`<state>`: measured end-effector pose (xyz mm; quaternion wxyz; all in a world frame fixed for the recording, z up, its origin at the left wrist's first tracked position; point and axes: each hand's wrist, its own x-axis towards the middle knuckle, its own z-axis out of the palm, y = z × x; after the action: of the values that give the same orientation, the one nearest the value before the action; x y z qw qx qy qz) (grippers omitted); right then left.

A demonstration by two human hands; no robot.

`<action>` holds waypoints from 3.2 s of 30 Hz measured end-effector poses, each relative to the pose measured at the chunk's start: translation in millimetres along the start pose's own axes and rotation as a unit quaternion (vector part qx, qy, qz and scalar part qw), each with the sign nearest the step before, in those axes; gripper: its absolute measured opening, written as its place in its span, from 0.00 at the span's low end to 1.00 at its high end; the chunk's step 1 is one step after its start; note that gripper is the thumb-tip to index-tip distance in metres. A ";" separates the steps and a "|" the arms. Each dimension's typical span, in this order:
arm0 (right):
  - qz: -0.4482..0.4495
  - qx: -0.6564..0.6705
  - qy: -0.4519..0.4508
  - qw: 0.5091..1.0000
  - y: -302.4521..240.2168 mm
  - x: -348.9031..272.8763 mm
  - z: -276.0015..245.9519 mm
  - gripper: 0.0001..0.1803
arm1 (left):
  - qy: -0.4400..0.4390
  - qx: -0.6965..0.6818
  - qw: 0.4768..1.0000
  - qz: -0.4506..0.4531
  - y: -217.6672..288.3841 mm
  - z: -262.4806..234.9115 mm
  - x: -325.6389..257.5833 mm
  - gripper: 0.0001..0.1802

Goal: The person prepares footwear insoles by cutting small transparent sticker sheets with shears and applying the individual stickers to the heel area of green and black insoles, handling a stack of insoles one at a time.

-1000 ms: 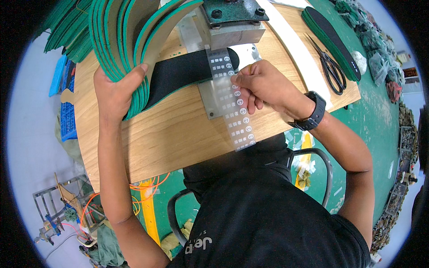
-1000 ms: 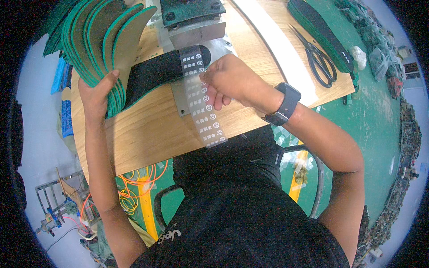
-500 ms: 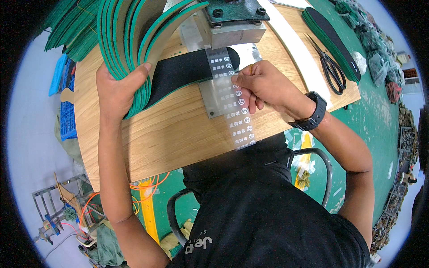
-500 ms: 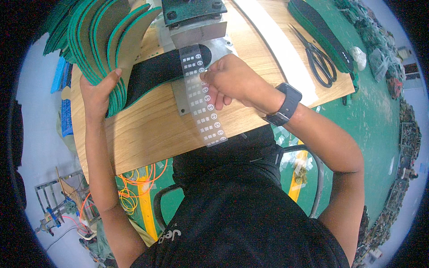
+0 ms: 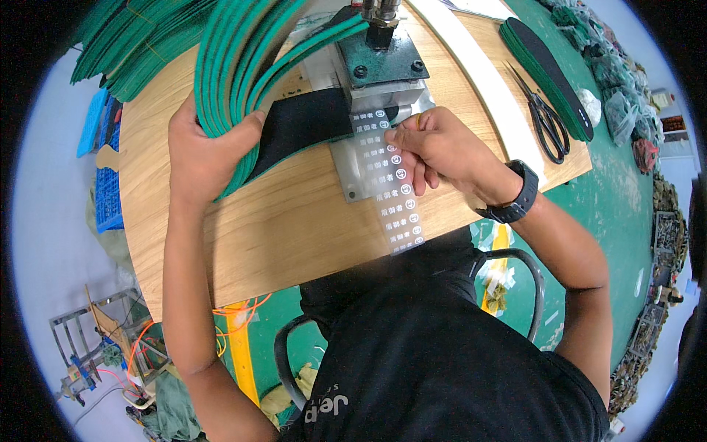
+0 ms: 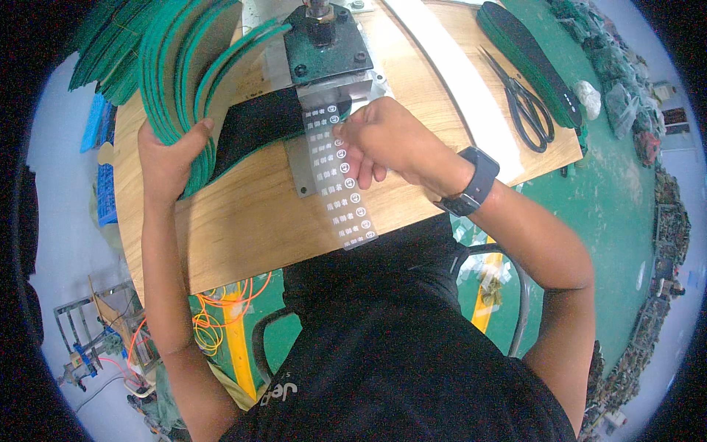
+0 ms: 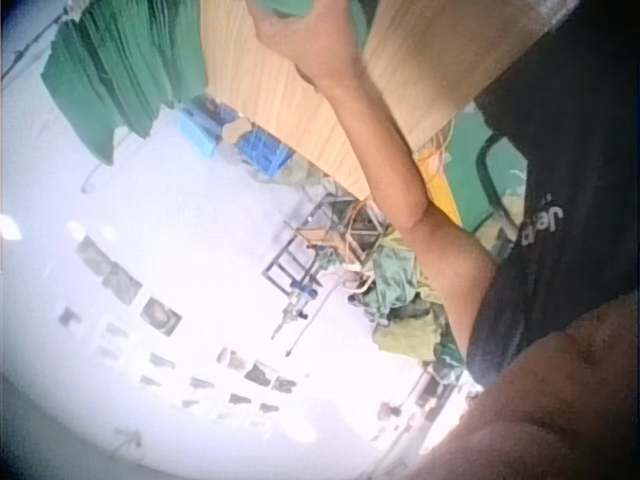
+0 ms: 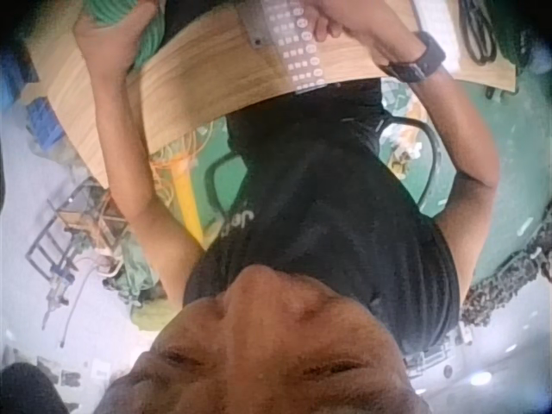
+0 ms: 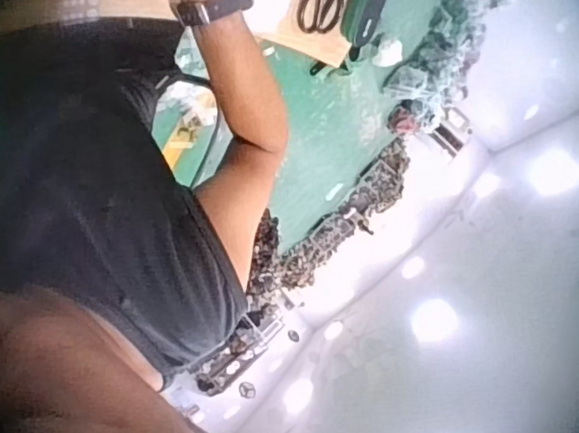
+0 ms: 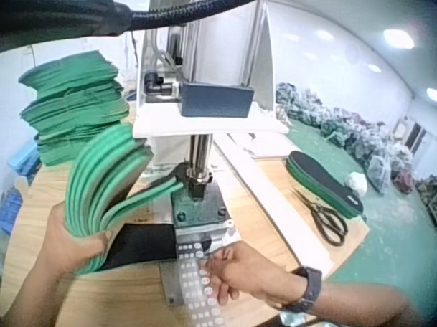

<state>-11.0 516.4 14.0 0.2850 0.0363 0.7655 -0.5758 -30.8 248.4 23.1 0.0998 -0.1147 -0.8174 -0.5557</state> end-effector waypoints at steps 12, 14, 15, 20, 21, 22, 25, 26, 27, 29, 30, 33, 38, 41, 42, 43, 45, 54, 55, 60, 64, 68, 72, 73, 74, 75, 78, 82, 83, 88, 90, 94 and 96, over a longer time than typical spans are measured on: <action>-0.005 0.032 0.000 0.999 -0.4 -5.9 1.5 0.14 | -0.137 0.378 0.912 0.084 12.6 30.7 5.4 0.49; -0.030 0.045 -0.002 0.999 7.2 -8.8 1.5 0.14 | -0.139 0.367 0.917 0.074 14.0 33.1 7.6 0.48; -0.032 0.047 0.002 0.998 9.5 -11.8 1.4 0.14 | -0.125 0.371 0.917 0.077 10.3 34.0 6.6 0.47; 0.003 0.083 0.007 0.997 19.8 -33.8 -0.9 0.13 | -0.146 0.334 0.930 0.041 21.0 28.5 6.8 0.42; 0.003 0.083 0.011 0.996 19.8 -35.9 0.2 0.18 | -0.147 0.313 0.938 0.029 24.0 27.5 6.7 0.38; 0.005 0.094 0.012 0.996 20.1 -35.9 -0.3 0.17 | -0.148 0.292 0.945 0.018 25.7 26.5 6.5 0.33; 0.003 0.099 0.007 0.995 15.6 -33.4 0.0 0.15 | -0.122 0.197 0.973 0.011 10.2 14.2 8.0 0.33; 0.000 0.086 0.006 0.996 13.0 -29.8 -1.1 0.13 | -0.108 0.182 0.977 -0.002 11.7 11.4 7.9 0.31; -0.004 0.073 0.006 0.997 9.7 -25.5 -2.4 0.12 | -0.093 0.167 0.981 -0.014 14.5 8.1 6.1 0.28; -0.016 0.048 -0.005 0.999 3.2 -11.6 -2.0 0.13 | -0.044 0.103 0.993 -0.031 13.0 3.6 1.9 0.21; -0.018 0.045 -0.009 0.999 2.2 -5.3 -0.8 0.13 | -0.029 0.099 0.994 -0.026 11.1 2.0 0.4 0.20; -0.002 -0.001 -0.012 1.000 -5.9 -0.4 1.5 0.14 | 0.014 0.087 0.996 -0.008 -1.3 -4.9 -1.4 0.17; 0.005 -0.019 -0.004 1.000 -5.3 1.3 2.2 0.15 | 0.031 0.072 0.997 -0.012 -3.4 -7.6 -2.3 0.16; -0.001 -0.023 -0.005 1.000 -3.0 2.4 1.1 0.15 | 0.029 0.074 0.997 -0.011 -1.3 -7.4 -2.6 0.16; -0.004 -0.024 -0.005 1.000 -1.9 3.0 0.8 0.15 | 0.029 0.076 0.997 -0.012 -0.9 -6.9 -2.7 0.15; -0.002 -0.019 -0.005 1.000 -1.0 3.1 1.0 0.15 | 0.026 0.070 0.997 -0.011 -2.0 -6.7 -2.5 0.15; 0.000 -0.011 -0.007 1.000 -1.2 2.5 1.9 0.15 | 0.022 0.059 0.998 -0.010 -3.5 -7.5 -2.3 0.15; 0.011 -0.024 -0.009 1.000 -3.3 2.0 1.9 0.16 | 0.021 0.092 0.995 -0.025 -0.4 -7.0 -0.2 0.15; 0.014 -0.023 -0.011 1.000 -3.3 2.2 1.9 0.16 | 0.024 0.088 0.995 -0.025 -0.5 -6.9 -0.1 0.15; 0.028 -0.018 -0.017 0.999 -6.0 1.3 3.8 0.17 | 0.038 0.064 0.996 -0.049 0.3 -3.5 -1.6 0.15; 0.031 -0.032 -0.016 0.999 -10.3 0.0 4.6 0.15 | 0.035 0.039 0.998 -0.033 4.7 1.9 -2.3 0.15; 0.029 -0.023 -0.010 0.999 -5.8 0.0 4.1 0.15 | 0.022 0.055 0.998 -0.026 4.2 1.7 -1.2 0.16; 0.028 0.002 -0.002 1.000 -2.1 -1.6 3.4 0.17 | 0.006 0.056 0.998 -0.015 8.4 3.0 -1.9 0.17; 0.028 0.009 0.001 1.000 -2.6 -3.1 3.5 0.18 | 0.002 0.051 0.999 -0.014 9.5 3.5 -2.4 0.18; 0.028 0.016 0.002 0.999 -2.9 -5.0 4.0 0.18 | 0.002 0.065 0.998 -0.022 10.5 3.1 -2.5 0.18; 0.027 0.024 0.002 0.999 -3.1 -6.9 4.5 0.18 | 0.003 0.079 0.996 -0.030 11.3 2.4 -2.5 0.18; 0.023 0.038 0.007 0.999 -1.7 -9.0 3.1 0.17 | 0.007 0.075 0.996 -0.036 11.9 1.9 -1.6 0.18; 0.010 0.044 0.003 0.999 1.1 -8.5 -0.4 0.15 | 0.006 0.069 0.997 -0.029 12.8 5.1 -1.1 0.18; 0.005 0.044 0.005 0.999 1.5 -8.6 -0.7 0.15 | 0.005 0.058 0.998 -0.027 12.0 5.0 -0.8 0.19; 0.003 0.054 0.010 0.998 0.9 -8.7 -0.2 0.12 | -0.003 0.055 0.998 -0.044 10.9 3.8 -0.2 0.18; 0.017 0.061 0.018 0.998 0.5 -8.4 0.5 0.10 | -0.007 0.059 0.997 -0.040 8.9 4.1 0.2 0.18; 0.028 0.064 0.020 0.997 1.1 -6.2 0.5 0.09 | 0.004 0.070 0.997 -0.023 11.1 7.5 0.3 0.19; 0.029 0.064 0.021 0.997 -0.3 -6.7 0.2 0.10 | 0.001 0.063 0.998 -0.030 8.3 8.1 0.7 0.22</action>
<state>-5.4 517.9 17.4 0.2822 0.0889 0.7319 -0.6139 -29.2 259.0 27.7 0.0909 -0.0834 -0.8540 -0.5055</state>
